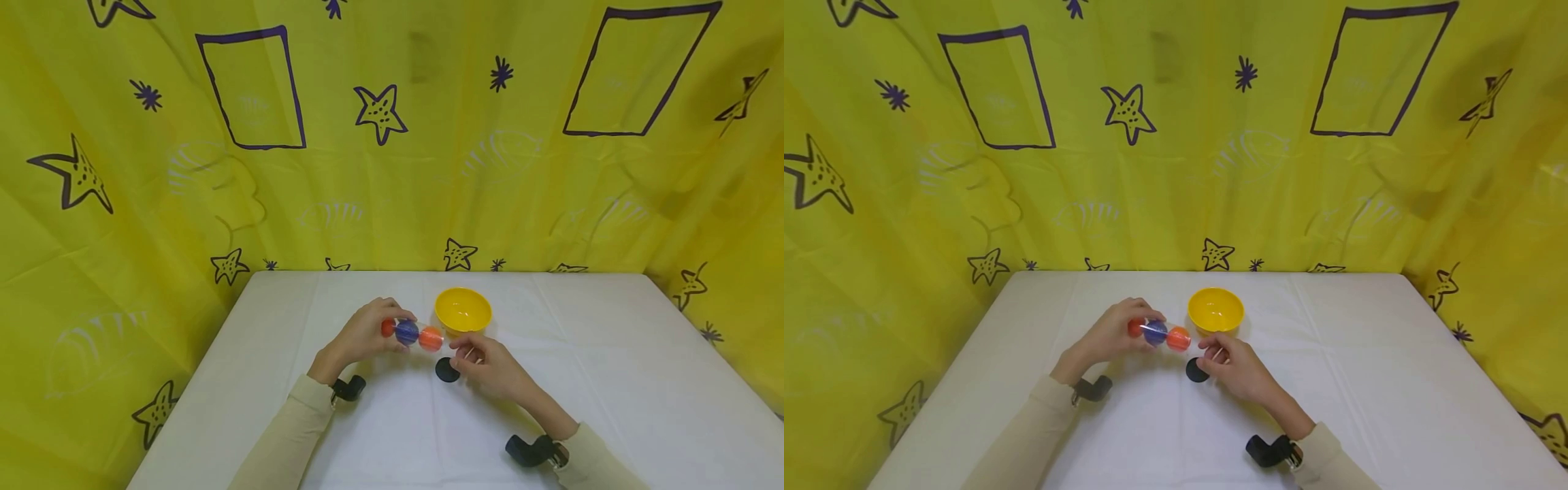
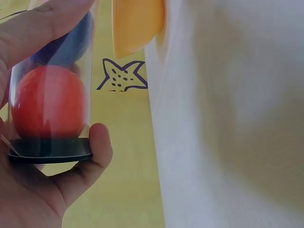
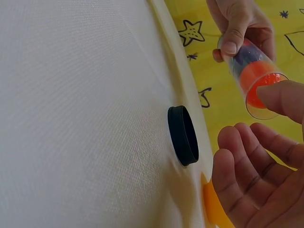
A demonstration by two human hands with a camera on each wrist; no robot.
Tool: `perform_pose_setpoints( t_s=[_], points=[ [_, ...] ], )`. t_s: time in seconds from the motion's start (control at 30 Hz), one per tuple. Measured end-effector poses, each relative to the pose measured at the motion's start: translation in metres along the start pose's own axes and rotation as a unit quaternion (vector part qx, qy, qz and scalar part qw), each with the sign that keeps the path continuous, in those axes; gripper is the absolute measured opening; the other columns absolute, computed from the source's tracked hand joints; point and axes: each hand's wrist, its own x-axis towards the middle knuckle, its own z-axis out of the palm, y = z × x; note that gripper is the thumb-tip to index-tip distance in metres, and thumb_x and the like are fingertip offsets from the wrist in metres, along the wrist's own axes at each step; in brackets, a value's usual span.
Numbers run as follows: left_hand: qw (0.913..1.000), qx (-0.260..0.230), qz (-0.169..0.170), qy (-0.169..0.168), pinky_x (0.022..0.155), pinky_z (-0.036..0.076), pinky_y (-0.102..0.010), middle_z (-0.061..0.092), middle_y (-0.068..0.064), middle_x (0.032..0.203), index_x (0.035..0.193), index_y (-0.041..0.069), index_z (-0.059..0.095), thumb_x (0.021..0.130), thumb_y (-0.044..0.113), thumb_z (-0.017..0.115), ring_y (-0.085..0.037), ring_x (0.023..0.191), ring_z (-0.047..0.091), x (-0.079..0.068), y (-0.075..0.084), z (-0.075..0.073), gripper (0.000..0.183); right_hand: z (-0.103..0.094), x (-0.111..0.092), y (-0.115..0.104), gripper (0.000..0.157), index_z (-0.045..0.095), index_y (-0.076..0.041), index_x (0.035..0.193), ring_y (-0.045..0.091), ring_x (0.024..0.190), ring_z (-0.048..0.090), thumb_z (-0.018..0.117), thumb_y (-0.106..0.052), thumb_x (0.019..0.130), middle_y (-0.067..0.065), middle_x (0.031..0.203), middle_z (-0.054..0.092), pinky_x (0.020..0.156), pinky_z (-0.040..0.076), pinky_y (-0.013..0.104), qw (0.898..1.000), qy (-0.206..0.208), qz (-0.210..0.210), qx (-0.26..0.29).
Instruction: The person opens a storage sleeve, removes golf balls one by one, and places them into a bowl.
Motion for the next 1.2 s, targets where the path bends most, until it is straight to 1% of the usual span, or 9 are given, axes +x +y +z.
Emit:
perform_pose_setpoints(
  t_s=[0.13,0.3,0.4,0.47,0.6,0.7,0.97,1.1,1.2],
  points=[
    [1.0000,0.003,0.000,0.001,0.093,0.053,-0.036,0.066,0.001,0.111,0.120,0.020,0.074,0.077,0.022,0.091,-0.017,0.104,0.056,-0.0005,0.0006,0.0005,0.046,-0.0004,0.0006,0.0014,0.036,0.061,0.000,0.125,0.020,0.080,0.061,0.071,-0.019,0.097,0.009,0.098,0.065,0.064,0.057,0.027,1.000,-0.011,-0.010,0.016],
    [1.0000,0.000,0.001,0.005,0.091,0.053,-0.034,0.066,0.001,0.110,0.119,0.020,0.074,0.077,0.021,0.092,-0.017,0.104,0.056,-0.0006,0.0017,0.0014,0.046,-0.0010,0.0009,0.0035,0.041,0.057,0.001,0.128,0.023,0.080,0.063,0.072,-0.022,0.097,0.012,0.103,0.066,0.065,0.058,0.029,0.999,-0.023,-0.023,0.039],
    [0.9999,-0.009,0.005,0.011,0.091,0.052,-0.036,0.066,0.002,0.109,0.119,0.020,0.075,0.076,0.020,0.092,-0.017,0.105,0.056,-0.0006,0.0016,0.0024,0.047,-0.0014,0.0005,0.0030,0.045,0.056,0.001,0.129,0.026,0.079,0.065,0.073,-0.025,0.096,0.013,0.103,0.067,0.064,0.058,0.030,0.998,-0.025,-0.020,0.049],
    [0.9997,-0.019,0.007,0.015,0.094,0.051,-0.039,0.067,0.001,0.109,0.119,0.019,0.075,0.075,0.018,0.092,-0.018,0.106,0.057,-0.0006,0.0005,0.0031,0.048,-0.0014,0.0003,0.0024,0.049,0.055,0.001,0.131,0.027,0.078,0.066,0.074,-0.027,0.096,0.015,0.106,0.068,0.065,0.058,0.031,0.998,-0.025,-0.017,0.052],
    [0.9992,-0.033,0.011,0.022,0.098,0.050,-0.043,0.067,0.001,0.110,0.119,0.018,0.074,0.075,0.017,0.092,-0.019,0.107,0.059,-0.0005,-0.0013,0.0034,0.047,-0.0006,0.0004,0.0029,0.052,0.055,-0.001,0.131,0.027,0.076,0.067,0.075,-0.032,0.094,0.016,0.112,0.069,0.066,0.059,0.032,0.999,-0.016,-0.008,0.048],
    [0.9989,-0.036,0.015,0.024,0.098,0.050,-0.044,0.067,0.001,0.109,0.119,0.017,0.074,0.075,0.017,0.092,-0.019,0.106,0.059,0.0003,-0.0021,0.0037,0.048,-0.0007,0.0001,0.0039,0.051,0.056,-0.002,0.130,0.026,0.077,0.067,0.076,-0.031,0.093,0.016,0.112,0.069,0.065,0.058,0.031,0.999,-0.003,-0.009,0.044],
    [0.9988,-0.040,0.017,0.021,0.095,0.050,-0.039,0.068,0.001,0.110,0.120,0.017,0.074,0.075,0.018,0.093,-0.018,0.105,0.058,0.0021,-0.0038,0.0060,0.049,-0.0013,0.0010,0.0065,0.048,0.059,-0.003,0.127,0.020,0.092,0.067,0.079,-0.027,0.091,0.016,0.116,0.070,0.074,0.058,0.025,0.999,0.026,-0.024,0.030],
    [0.9988,-0.040,0.013,0.025,0.093,0.050,-0.037,0.068,0.000,0.110,0.119,0.016,0.074,0.075,0.020,0.093,-0.018,0.104,0.057,0.0008,-0.0020,0.0042,0.049,-0.0019,0.0010,0.0056,0.047,0.059,-0.003,0.127,0.019,0.091,0.066,0.079,-0.026,0.091,0.015,0.116,0.069,0.073,0.057,0.025,0.999,0.033,-0.023,0.021],
    [0.9989,-0.038,0.011,0.026,0.090,0.050,-0.033,0.067,0.000,0.110,0.119,0.017,0.074,0.075,0.022,0.093,-0.018,0.103,0.057,0.0007,-0.0018,0.0032,0.048,-0.0023,0.0004,0.0037,0.047,0.059,-0.004,0.126,0.019,0.089,0.065,0.079,-0.027,0.090,0.014,0.115,0.069,0.071,0.056,0.025,0.999,0.040,-0.013,0.023]
  ],
)
